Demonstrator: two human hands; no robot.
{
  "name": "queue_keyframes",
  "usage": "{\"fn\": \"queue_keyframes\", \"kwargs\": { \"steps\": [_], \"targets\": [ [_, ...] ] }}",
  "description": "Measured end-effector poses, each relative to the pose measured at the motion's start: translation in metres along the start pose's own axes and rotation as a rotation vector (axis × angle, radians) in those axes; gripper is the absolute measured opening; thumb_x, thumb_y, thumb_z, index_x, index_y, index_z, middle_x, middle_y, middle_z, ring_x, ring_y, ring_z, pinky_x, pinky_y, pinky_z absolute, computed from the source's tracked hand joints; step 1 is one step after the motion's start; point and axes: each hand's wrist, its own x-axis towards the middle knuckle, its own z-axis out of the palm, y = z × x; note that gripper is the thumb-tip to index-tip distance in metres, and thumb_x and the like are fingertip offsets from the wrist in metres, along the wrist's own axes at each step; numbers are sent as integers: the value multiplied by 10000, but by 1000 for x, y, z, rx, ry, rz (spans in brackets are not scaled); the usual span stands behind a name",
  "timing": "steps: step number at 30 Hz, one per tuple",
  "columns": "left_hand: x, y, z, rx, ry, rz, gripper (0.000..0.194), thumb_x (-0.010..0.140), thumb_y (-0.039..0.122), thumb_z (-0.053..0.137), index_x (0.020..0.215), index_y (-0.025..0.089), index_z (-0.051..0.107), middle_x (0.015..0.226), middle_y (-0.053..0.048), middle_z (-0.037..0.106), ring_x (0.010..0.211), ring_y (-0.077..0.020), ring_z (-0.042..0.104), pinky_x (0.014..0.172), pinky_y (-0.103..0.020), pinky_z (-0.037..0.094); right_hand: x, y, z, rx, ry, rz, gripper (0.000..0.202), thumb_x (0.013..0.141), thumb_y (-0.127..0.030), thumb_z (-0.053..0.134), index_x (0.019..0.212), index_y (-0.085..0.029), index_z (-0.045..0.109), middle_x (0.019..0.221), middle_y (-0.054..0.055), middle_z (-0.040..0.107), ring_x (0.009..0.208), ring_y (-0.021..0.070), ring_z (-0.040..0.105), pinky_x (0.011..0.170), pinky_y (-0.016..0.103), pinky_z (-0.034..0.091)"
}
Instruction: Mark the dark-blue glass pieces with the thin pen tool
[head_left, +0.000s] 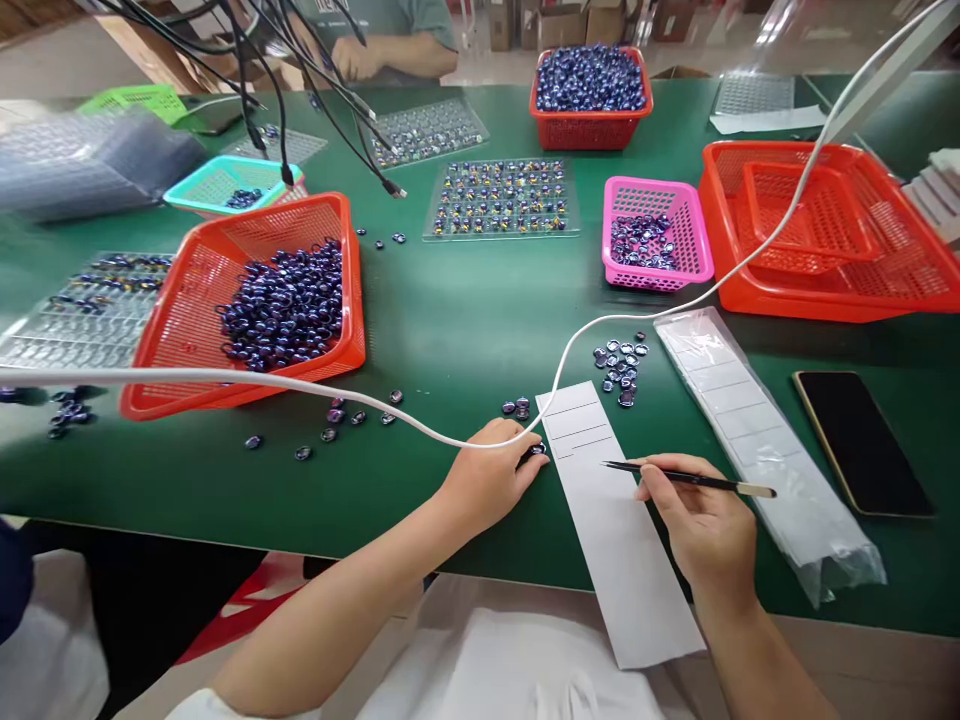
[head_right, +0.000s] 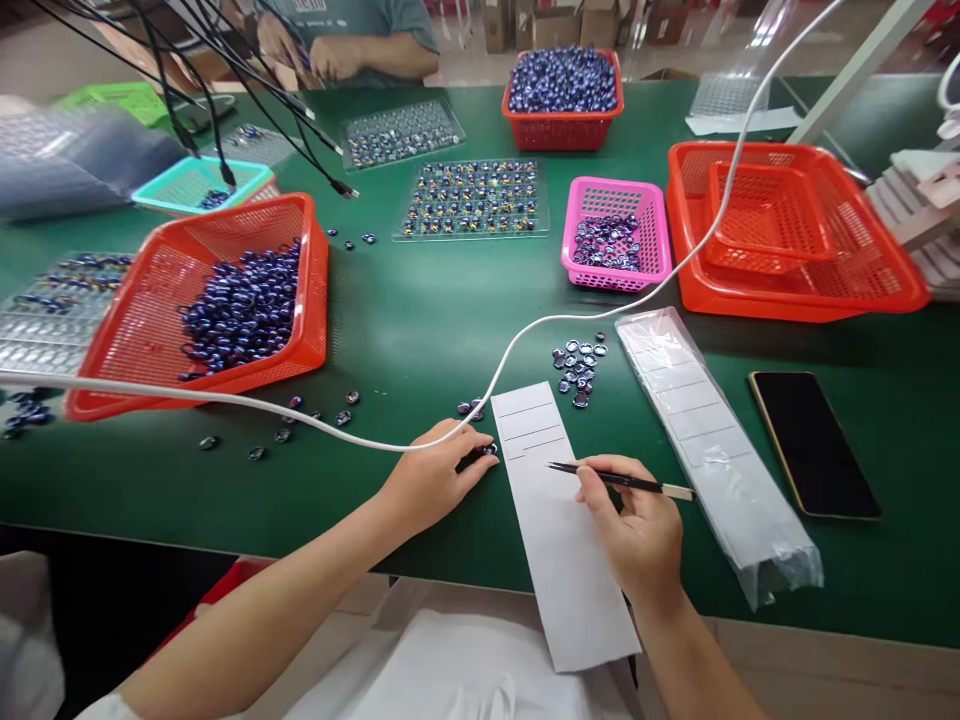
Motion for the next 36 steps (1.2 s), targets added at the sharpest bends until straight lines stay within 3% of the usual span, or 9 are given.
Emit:
{"fn": "queue_keyframes", "kwargs": {
  "steps": [6,12,18,22,26,36],
  "targets": [
    [2,-2,-2,95,-15,127,155,954,187,563,922,156,711,815,-60,657,809,-207,620,728,-323,521,2,-5,1,57,-61,32,215,887,-430,701,963,-229,708,739,11,724,688,174,708,662,256,562],
    [17,2,-15,140,46,280,215,985,198,499,896,142,686,820,-72,650,770,-194,576,672,-305,489,7,-25,-4,10,-180,17,215,899,-436,687,963,-231,697,752,10,726,659,161,704,646,241,558],
    [17,0,-3,118,129,317,185,952,153,488,876,152,657,705,-28,624,678,-161,552,672,-282,499,25,-29,15,18,-213,45,217,894,-429,693,953,-220,696,710,-2,697,628,149,672,643,237,537],
    [12,-7,-2,112,8,374,250,941,117,466,1045,174,686,740,-28,610,697,-160,556,647,-266,486,30,-20,24,19,-192,74,230,884,-429,704,950,-209,696,669,-6,680,616,155,660,630,244,533],
    [13,-9,-7,156,-108,423,260,938,127,488,1057,198,709,776,-47,596,722,-185,539,633,-293,462,29,-18,24,-11,-194,68,224,881,-424,709,946,-210,696,675,-3,685,619,159,659,613,244,527],
    [8,-6,-1,244,-159,426,270,933,105,500,1117,171,687,790,-62,582,722,-200,505,608,-310,403,21,-13,22,-55,-204,2,153,909,-385,689,939,-236,703,694,-10,686,632,158,660,596,249,514]
  ]
}}
